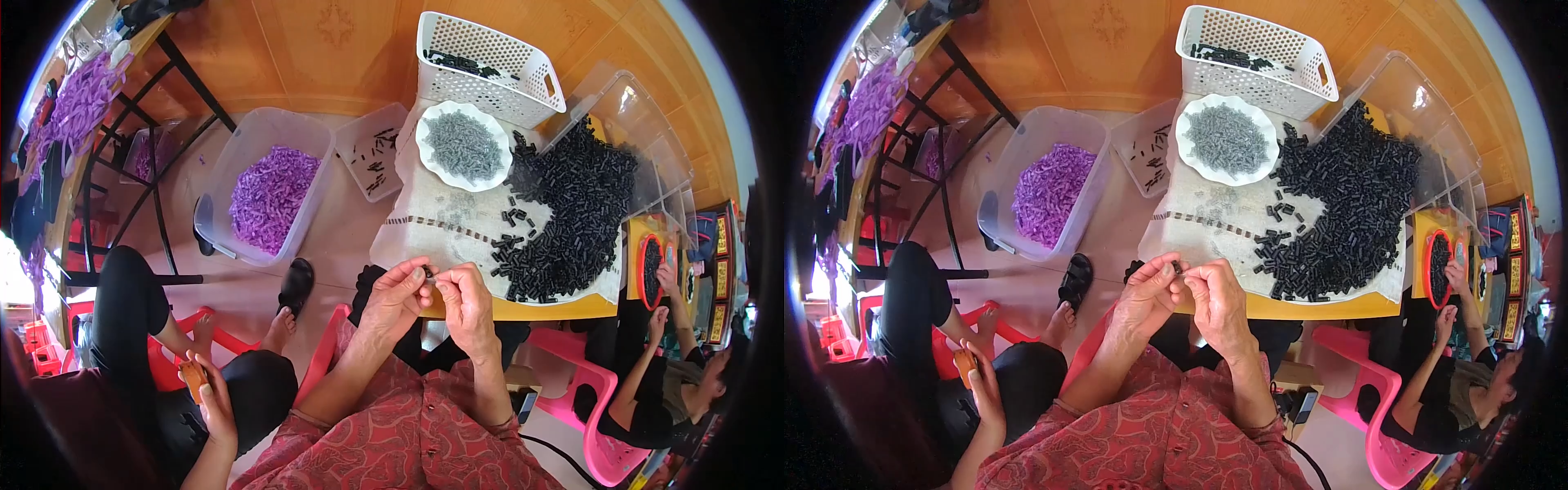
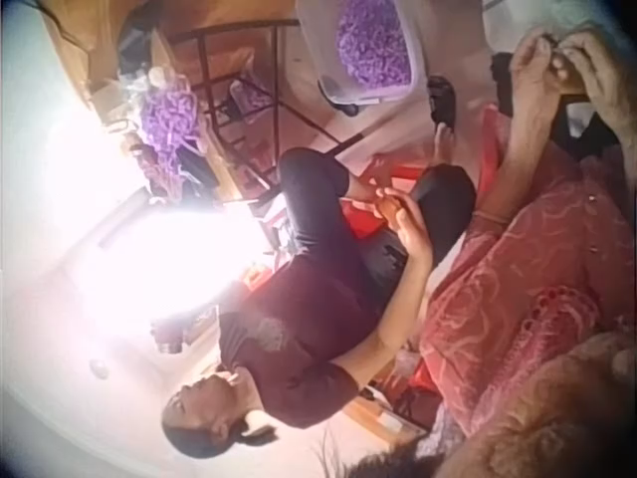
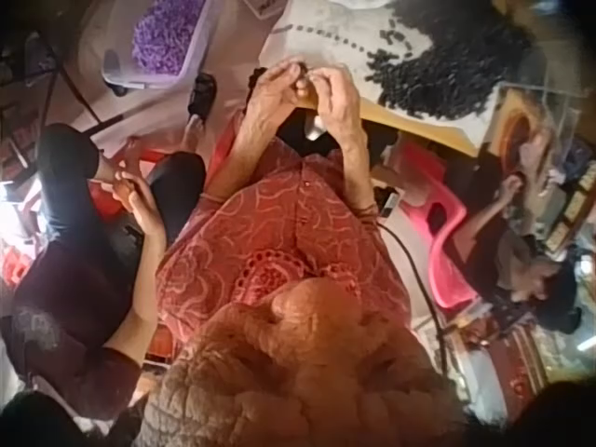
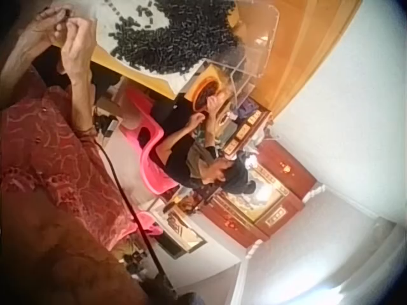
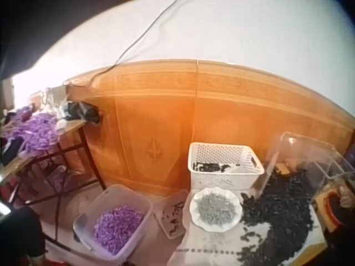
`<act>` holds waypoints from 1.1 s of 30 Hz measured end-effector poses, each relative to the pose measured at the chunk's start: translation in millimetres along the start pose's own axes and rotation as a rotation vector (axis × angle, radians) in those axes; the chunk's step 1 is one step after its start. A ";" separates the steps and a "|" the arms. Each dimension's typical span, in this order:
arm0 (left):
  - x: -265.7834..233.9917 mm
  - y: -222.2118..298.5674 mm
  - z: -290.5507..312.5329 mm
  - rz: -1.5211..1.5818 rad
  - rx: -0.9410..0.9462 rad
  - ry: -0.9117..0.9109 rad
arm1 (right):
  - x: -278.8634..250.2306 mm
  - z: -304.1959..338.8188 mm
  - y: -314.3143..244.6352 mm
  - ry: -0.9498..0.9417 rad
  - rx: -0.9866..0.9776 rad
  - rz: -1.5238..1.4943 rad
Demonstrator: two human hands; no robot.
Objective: Manual assembly of small black and silver industrial components.
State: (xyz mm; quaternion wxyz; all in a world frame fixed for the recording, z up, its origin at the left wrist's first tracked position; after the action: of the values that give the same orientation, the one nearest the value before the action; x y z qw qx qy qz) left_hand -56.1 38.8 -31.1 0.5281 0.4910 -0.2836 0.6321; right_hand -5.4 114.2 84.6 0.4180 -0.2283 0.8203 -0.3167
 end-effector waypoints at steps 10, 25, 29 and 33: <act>3.1 -3.9 -0.9 -0.046 0.026 -0.021 | -1.3 4.4 3.6 -0.007 0.041 0.019; 4.4 -14.4 -0.8 -0.055 -0.038 0.023 | -15.0 8.0 -4.1 0.126 -0.053 0.258; 5.0 -12.0 -1.3 -0.085 -0.006 0.046 | -16.7 8.4 -0.9 0.123 -0.045 0.234; 8.4 -13.7 -5.3 -0.110 -0.015 0.043 | -21.1 7.2 6.5 0.093 0.004 0.169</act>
State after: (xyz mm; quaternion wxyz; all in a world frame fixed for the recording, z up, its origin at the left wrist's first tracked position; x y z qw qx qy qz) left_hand -44.5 50.6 -27.4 0.5716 0.4884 -0.2496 0.6103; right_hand 11.4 129.9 88.2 0.4052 -0.1424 0.8545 -0.2920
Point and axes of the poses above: each hand's wrist, its own z-axis away from the middle knuckle, its own x-axis out of the palm, y = z × x, the point moved 10 cm from there along -z, towards the middle knuckle, and after that the axes turned 12 degrees about -x, right-handed, at the moved point
